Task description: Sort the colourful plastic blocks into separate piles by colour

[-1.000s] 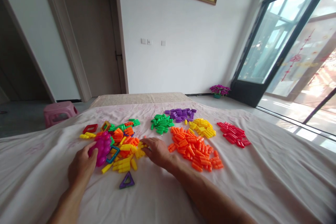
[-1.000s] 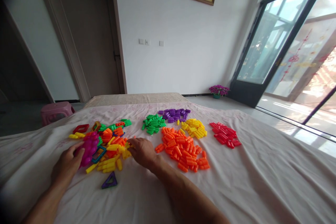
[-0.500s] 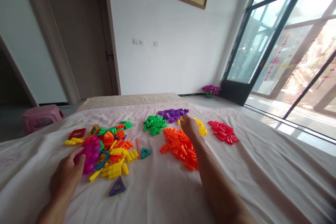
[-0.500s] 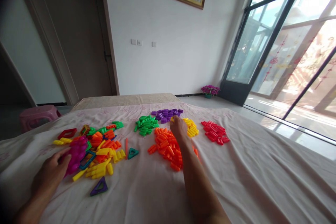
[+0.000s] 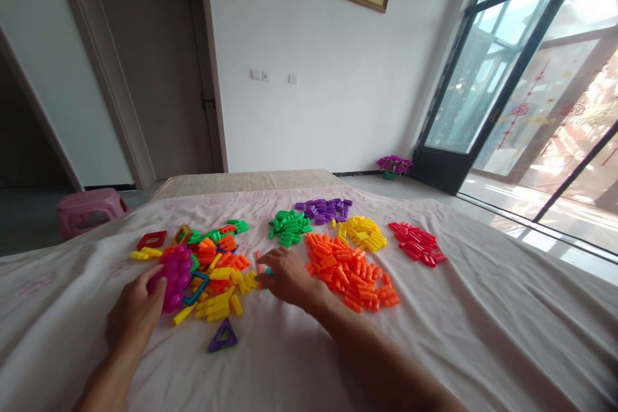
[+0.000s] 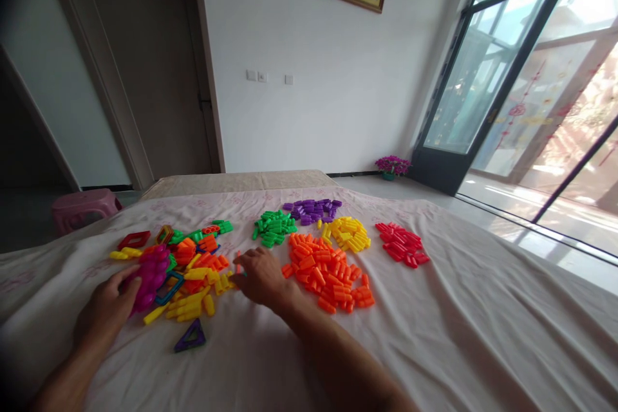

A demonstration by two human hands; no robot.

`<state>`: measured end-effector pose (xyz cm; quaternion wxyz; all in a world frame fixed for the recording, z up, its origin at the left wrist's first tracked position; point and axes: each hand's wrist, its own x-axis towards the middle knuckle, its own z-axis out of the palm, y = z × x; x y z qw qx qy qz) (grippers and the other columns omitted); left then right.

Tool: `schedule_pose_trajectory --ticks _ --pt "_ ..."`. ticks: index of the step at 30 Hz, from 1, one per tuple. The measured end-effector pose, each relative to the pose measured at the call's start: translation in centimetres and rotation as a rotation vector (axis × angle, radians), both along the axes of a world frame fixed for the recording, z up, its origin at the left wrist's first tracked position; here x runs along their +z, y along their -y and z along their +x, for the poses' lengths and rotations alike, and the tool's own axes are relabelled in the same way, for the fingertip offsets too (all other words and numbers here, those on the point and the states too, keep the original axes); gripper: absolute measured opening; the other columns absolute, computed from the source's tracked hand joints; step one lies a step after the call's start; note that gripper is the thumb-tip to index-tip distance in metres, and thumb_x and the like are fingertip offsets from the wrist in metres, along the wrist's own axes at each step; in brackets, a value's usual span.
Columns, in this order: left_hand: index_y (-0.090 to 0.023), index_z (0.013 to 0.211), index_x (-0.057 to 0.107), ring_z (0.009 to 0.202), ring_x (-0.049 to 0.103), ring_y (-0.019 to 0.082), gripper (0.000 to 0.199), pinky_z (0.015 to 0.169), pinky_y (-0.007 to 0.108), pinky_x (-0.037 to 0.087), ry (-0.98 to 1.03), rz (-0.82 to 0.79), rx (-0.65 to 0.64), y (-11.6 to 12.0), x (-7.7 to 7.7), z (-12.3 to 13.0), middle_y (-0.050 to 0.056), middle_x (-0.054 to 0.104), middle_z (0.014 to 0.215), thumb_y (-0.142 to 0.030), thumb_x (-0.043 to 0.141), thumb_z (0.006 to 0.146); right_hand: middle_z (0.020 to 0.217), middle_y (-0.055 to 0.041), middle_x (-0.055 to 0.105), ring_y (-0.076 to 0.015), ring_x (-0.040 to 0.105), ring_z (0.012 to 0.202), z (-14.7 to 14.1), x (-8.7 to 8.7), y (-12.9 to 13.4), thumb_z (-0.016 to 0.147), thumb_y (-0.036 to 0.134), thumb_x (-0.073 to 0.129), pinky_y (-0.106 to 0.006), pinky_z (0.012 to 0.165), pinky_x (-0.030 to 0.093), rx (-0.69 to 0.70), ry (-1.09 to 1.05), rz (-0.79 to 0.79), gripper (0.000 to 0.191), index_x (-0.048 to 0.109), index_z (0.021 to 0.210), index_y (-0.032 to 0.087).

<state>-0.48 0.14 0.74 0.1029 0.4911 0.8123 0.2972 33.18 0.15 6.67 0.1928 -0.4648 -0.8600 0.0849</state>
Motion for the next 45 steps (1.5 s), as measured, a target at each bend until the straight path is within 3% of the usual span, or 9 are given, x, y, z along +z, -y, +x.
schedule_pose_trajectory --ticks 5,10,14,20,24,27,33,37,45 --pt "-0.02 0.141 0.061 0.118 0.066 0.035 0.057 0.094 0.045 0.05 0.001 0.01 -0.013 0.0 0.1 0.1 0.019 0.068 0.137 -0.048 0.038 0.098 0.121 -0.0093 0.073 -0.0272 0.059 0.118 -2.5 -1.9 0.8 0.096 0.053 0.066 -0.04 0.099 0.043 0.142 0.102 0.026 0.042 0.07 0.125 0.023" --pt "-0.02 0.139 0.064 0.118 0.066 0.038 0.056 0.095 0.048 0.052 0.005 0.02 0.005 0.4 0.5 0.6 0.019 0.07 0.134 -0.048 0.039 0.097 0.105 -0.0084 0.075 -0.024 0.062 0.103 -1.2 -1.9 0.3 0.095 0.05 0.069 -0.035 0.091 0.042 0.109 0.093 0.053 0.036 0.074 0.115 0.021" --pt "-0.015 0.133 0.067 0.126 0.063 0.036 0.053 0.106 0.048 0.049 -0.133 0.22 -0.012 0.9 0.9 1.4 0.019 0.068 0.136 -0.045 0.041 0.097 0.089 -0.0056 0.073 -0.0176 0.062 0.086 0.0 -1.5 0.2 0.104 0.034 0.054 -0.03 0.084 0.041 0.053 -0.02 0.054 0.026 0.072 0.093 0.019" --pt "-0.017 0.119 0.073 0.126 0.065 0.026 0.045 0.116 0.038 0.043 -0.165 0.572 -0.392 0.7 1.5 4.3 0.014 0.074 0.127 -0.047 0.046 0.098 0.07 -0.0002 0.062 -0.0121 0.055 0.065 0.0 -2.4 -0.6 0.104 0.042 0.045 -0.022 0.06 0.038 -0.051 -0.524 -0.17 0.04 0.059 0.075 0.018" --pt "-0.021 0.118 0.076 0.117 0.07 0.029 0.046 0.109 0.044 0.05 -0.127 0.561 -0.651 0.4 1.2 6.8 0.012 0.078 0.122 -0.056 0.056 0.093 0.071 -0.0031 0.064 -0.0135 0.059 0.06 -0.8 -3.0 -0.9 0.097 0.065 0.048 -0.024 0.056 0.046 0.032 -0.894 -0.402 0.053 0.062 0.081 0.016" --pt "-0.023 0.122 0.076 0.112 0.071 0.028 0.048 0.104 0.044 0.053 -0.037 0.515 -0.72 0.7 0.9 8.6 0.01 0.08 0.118 -0.057 0.064 0.09 0.071 -0.0044 0.066 -0.013 0.06 0.057 -1.3 -2.9 -0.6 0.091 0.073 0.053 -0.025 0.055 0.049 0.067 -0.998 -0.484 0.06 0.064 0.082 0.015" --pt "-0.02 0.116 0.078 0.107 0.074 0.027 0.053 0.098 0.04 0.057 0.3 0.353 -0.634 1.1 0.9 10.6 0.011 0.08 0.116 -0.061 0.067 0.085 0.072 -0.0048 0.068 -0.0131 0.062 0.059 -1.5 -2.8 0.0 0.09 0.073 0.056 -0.024 0.056 0.05 0.111 -1.012 -0.511 0.059 0.065 0.082 0.016" --pt "-0.019 0.113 0.078 0.102 0.076 0.027 0.054 0.093 0.039 0.059 0.353 0.304 -0.599 0.8 0.6 10.4 0.01 0.081 0.108 -0.062 0.069 0.082 0.065 -0.002 0.064 -0.0125 0.06 0.054 -0.3 -2.3 -1.2 0.094 0.068 0.051 -0.022 0.05 0.044 -0.014 -0.972 -0.38 0.055 0.064 0.08 0.016" --pt "-0.022 0.094 0.078 0.099 0.074 0.029 0.051 0.096 0.044 0.057 0.132 0.467 -0.607 0.0 -1.0 9.2 0.009 0.08 0.099 -0.07 0.068 0.078 0.073 -0.0002 0.067 -0.0137 0.067 0.064 9.0 1.5 -4.9 0.1 0.033 0.05 -0.021 0.058 0.046 -0.377 -0.632 -0.108 0.025 0.07 0.096 0.018"
